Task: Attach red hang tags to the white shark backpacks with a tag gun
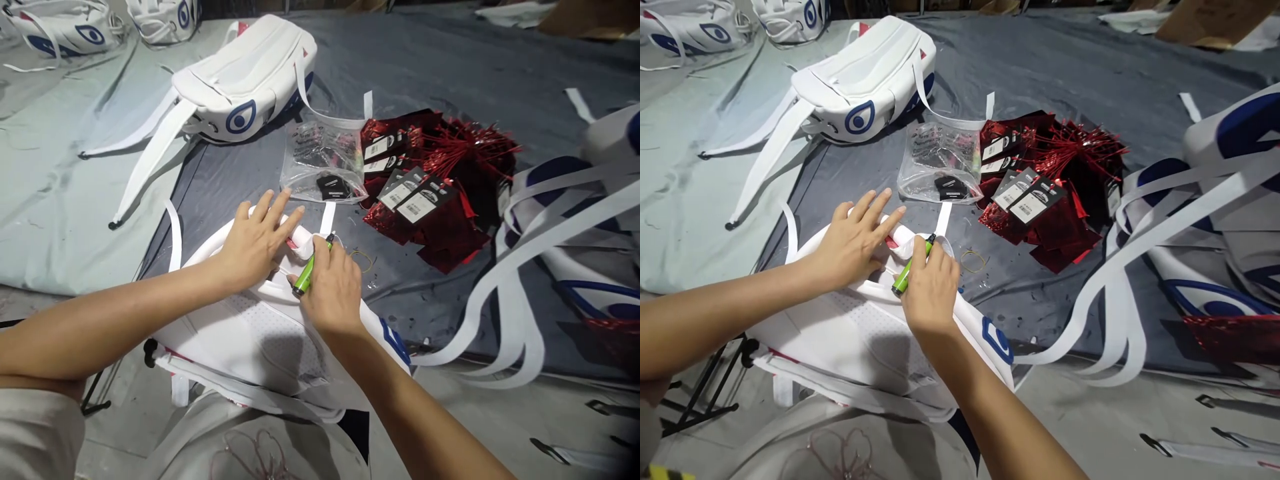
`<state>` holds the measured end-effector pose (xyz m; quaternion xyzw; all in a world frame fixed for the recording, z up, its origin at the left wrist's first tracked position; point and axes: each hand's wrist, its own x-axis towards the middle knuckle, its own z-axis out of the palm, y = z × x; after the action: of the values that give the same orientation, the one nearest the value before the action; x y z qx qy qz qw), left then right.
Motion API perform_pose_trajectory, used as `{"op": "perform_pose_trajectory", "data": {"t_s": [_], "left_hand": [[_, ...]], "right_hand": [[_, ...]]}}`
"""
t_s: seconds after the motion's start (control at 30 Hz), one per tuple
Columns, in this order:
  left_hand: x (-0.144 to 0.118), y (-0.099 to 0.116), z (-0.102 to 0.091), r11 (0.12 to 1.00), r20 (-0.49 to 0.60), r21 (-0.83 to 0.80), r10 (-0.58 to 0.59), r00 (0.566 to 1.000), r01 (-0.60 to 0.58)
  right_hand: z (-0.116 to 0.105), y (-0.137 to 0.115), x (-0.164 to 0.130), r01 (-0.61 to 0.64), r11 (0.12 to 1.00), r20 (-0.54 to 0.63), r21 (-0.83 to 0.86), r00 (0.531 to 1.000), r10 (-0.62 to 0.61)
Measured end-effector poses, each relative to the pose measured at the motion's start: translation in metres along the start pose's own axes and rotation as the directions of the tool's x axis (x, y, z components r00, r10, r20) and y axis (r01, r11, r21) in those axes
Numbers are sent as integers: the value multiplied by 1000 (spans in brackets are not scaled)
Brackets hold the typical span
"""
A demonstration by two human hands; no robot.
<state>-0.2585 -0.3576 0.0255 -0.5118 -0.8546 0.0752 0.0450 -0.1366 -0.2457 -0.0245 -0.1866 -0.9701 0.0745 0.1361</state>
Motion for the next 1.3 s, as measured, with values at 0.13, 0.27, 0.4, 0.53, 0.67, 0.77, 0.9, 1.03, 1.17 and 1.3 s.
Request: {"op": "perform_pose_trajectory", "data": {"t_s": [0.13, 0.27, 0.4, 0.53, 0.67, 0.77, 0.9, 1.03, 1.17, 1.3], "left_hand": [[2, 0, 1, 999, -11, 10, 42, 999, -42], [6, 1, 6, 993, -48, 7, 121, 991, -121], [6, 1, 9, 993, -62, -5, 120, 991, -121], [3, 0, 9, 993, -88, -14, 117, 989, -119], [3, 1, 7, 992, -84, -37, 118, 989, -121], [4, 2, 7, 994, -70, -36, 102, 992, -105], [6, 2, 7, 994, -69, -36, 98, 993, -100], [7, 1, 8, 993, -68, -52, 105, 992, -108], [7, 0, 9, 994, -77, -44, 94, 993, -98], [9, -2, 6, 992, -79, -67, 105, 991, -110]], "right_hand": [[0, 1, -1, 10, 1000, -9, 2, 1000, -10], [1, -1, 1, 15, 999, -15, -37, 1000, -16], [2, 7, 0, 50, 998, -18, -49, 999, -51], [-14, 28, -15, 162, 987, -134, 3, 978, -160], [-40, 38, -34, 156, 951, -299, 266, 951, -73], [-44, 31, -32, 140, 836, -197, 530, 980, -39], [-38, 23, -13, 151, 734, 42, 662, 970, -238], [-48, 29, -1, 146, 786, 230, 600, 910, -344], [-53, 32, -4, 278, 789, 199, 548, 873, -445], [-44, 27, -9, 372, 749, 61, 549, 875, -480]]}}
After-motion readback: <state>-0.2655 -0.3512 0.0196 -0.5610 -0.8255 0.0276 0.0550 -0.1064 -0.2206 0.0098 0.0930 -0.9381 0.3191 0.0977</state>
